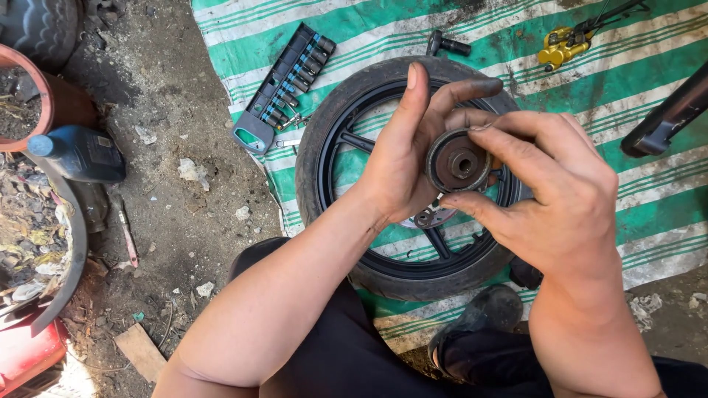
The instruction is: Disassembling and cleaning the speedometer gear components from a motorcycle wheel hub using a screwdriver and pliers.
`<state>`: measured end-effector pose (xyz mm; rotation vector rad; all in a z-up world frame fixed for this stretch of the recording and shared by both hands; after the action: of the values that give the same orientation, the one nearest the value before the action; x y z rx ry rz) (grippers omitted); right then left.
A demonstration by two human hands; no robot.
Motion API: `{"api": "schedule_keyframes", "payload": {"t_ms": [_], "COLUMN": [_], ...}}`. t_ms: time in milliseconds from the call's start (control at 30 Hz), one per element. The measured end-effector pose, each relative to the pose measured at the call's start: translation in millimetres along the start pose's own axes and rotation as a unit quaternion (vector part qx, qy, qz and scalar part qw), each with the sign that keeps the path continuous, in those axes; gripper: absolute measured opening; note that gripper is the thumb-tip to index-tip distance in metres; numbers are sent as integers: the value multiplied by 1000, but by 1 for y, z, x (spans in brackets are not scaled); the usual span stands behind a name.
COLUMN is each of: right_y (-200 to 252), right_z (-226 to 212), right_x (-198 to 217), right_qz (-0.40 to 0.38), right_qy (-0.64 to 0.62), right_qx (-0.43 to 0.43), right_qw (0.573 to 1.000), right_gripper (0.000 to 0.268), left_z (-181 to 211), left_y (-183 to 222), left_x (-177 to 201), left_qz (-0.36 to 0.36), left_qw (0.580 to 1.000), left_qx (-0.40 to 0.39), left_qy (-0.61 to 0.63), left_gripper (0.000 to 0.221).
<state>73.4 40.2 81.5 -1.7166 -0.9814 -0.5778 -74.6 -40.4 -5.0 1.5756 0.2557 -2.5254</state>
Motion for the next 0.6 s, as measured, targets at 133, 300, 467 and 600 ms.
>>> {"api": "schedule_keyframes", "payload": {"t_ms": [133,300,467,600], "right_y": [-3,-2,-4,-7], "right_z": [-2,-1,-1,-1], "right_x": [6,6,2,2], "right_qz": [-11,-14,-18,-22], "right_qy": [-16,-18,-32,-46], "right_qx": [-8,-13,-39,-61], "right_qw": [1000,1000,999,997], "right_gripper": [73,68,66,67], "left_z": [0,1,0,-1], "left_y": [0,0,-2,0], "left_x": [1,0,0,1], "left_qz": [-11,2,22,10], "left_qw": [1000,1000,1000,999], "left_qx": [-7,5,0,-28], "left_qy": [2,-13,-21,-45], "left_gripper": [93,93,90,78]}}
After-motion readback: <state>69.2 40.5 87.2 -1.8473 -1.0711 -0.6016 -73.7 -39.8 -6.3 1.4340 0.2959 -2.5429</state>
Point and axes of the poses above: each hand's wrist, its own y-axis away from the middle knuckle, its own x-axis out of the back of the hand, z = x × y, the point moved 1 cm from there along -y, towards the middle knuckle, and after that the axes turned 4 degrees about x, right-handed, at the moved point
